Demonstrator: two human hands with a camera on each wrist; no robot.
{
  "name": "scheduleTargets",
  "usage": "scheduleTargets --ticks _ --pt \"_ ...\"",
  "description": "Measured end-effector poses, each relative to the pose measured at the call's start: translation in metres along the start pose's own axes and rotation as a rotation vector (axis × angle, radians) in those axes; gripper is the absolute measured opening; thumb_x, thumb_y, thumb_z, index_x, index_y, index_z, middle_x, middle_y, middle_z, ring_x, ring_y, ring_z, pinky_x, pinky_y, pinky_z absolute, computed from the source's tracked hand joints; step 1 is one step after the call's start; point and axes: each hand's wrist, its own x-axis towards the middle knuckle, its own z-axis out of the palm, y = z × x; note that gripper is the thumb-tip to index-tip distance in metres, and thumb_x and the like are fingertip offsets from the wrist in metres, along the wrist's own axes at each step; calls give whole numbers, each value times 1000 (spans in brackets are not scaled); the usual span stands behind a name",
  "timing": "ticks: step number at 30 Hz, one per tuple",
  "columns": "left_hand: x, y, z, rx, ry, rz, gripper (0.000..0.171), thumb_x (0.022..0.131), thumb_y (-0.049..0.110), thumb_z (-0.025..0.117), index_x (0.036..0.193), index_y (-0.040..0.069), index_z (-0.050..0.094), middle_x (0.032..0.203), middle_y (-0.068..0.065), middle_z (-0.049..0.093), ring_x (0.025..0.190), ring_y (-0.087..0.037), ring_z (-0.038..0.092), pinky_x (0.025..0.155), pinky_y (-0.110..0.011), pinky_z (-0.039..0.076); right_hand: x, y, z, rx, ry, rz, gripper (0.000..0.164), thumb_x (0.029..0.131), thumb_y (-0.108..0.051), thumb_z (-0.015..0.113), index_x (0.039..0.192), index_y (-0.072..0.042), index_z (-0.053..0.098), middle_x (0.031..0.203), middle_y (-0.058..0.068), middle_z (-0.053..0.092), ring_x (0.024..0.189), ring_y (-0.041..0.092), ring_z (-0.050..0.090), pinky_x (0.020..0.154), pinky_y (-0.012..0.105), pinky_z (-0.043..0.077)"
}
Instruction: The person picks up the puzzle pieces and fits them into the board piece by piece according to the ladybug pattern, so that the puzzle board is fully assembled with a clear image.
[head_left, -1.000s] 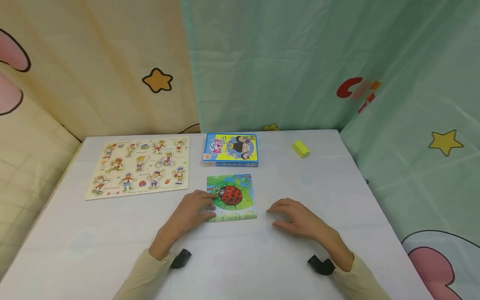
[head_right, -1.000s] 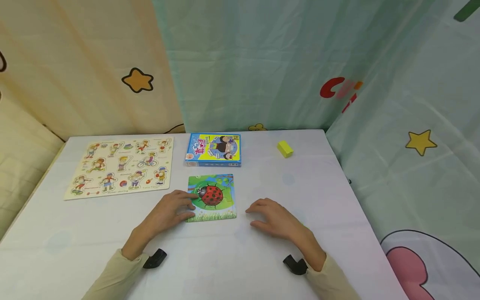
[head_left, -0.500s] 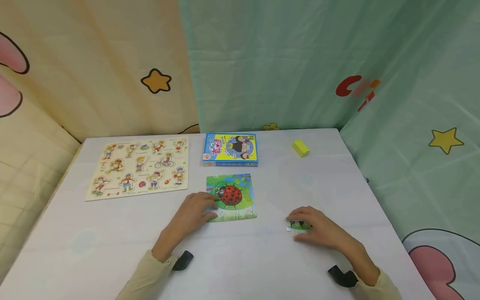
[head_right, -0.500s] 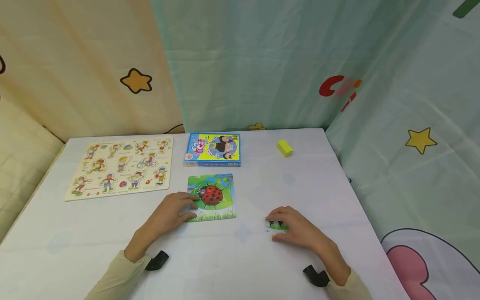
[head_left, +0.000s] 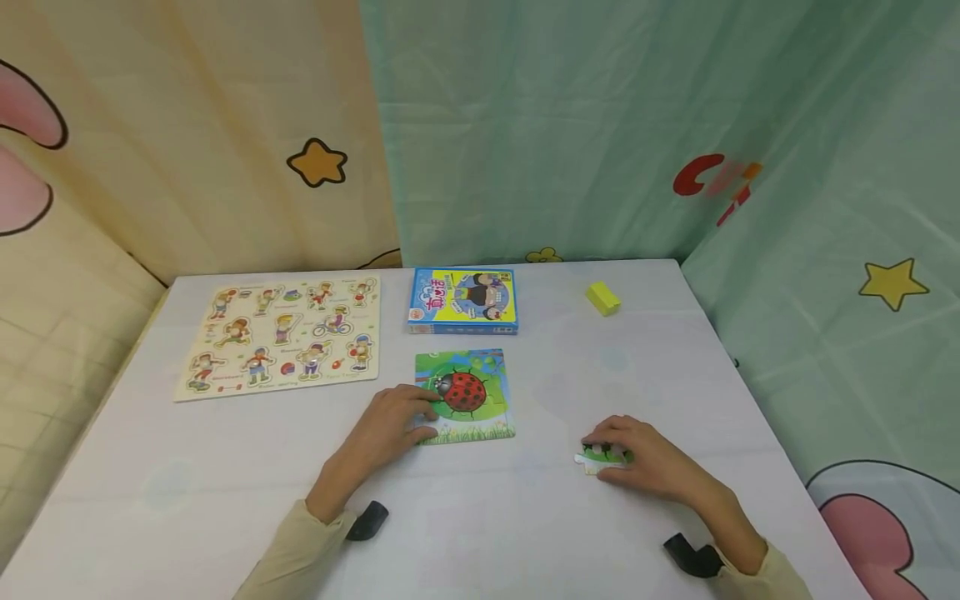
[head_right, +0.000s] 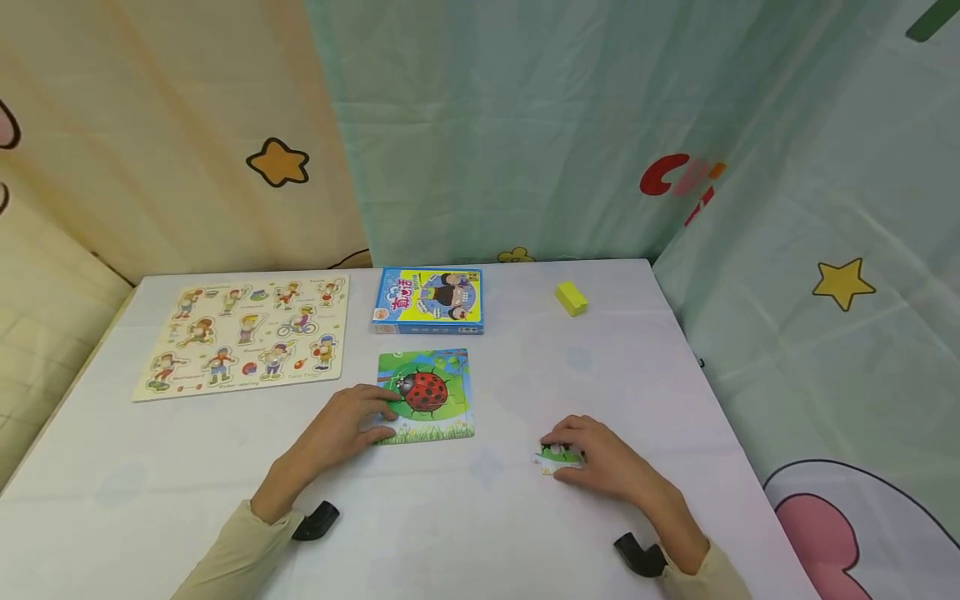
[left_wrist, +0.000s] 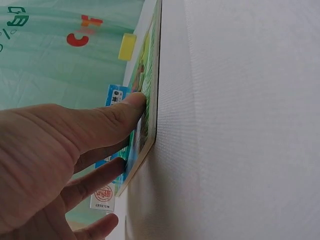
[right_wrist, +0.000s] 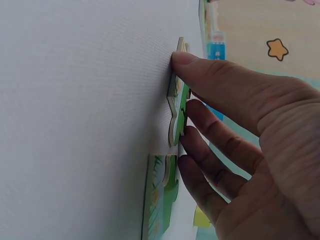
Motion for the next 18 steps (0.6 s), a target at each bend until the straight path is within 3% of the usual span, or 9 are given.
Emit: scheduleTargets --ticks 18 --pt "-1 -1 0 -24 -9 -15 18 82 22 83 96 12 78 124 -4 70 122 -29 60 104 -53 45 23 -10 4 -13 58 -136 33 81 -16 81 113 -17 73 109 -11 66 98 7 58 83 27 52"
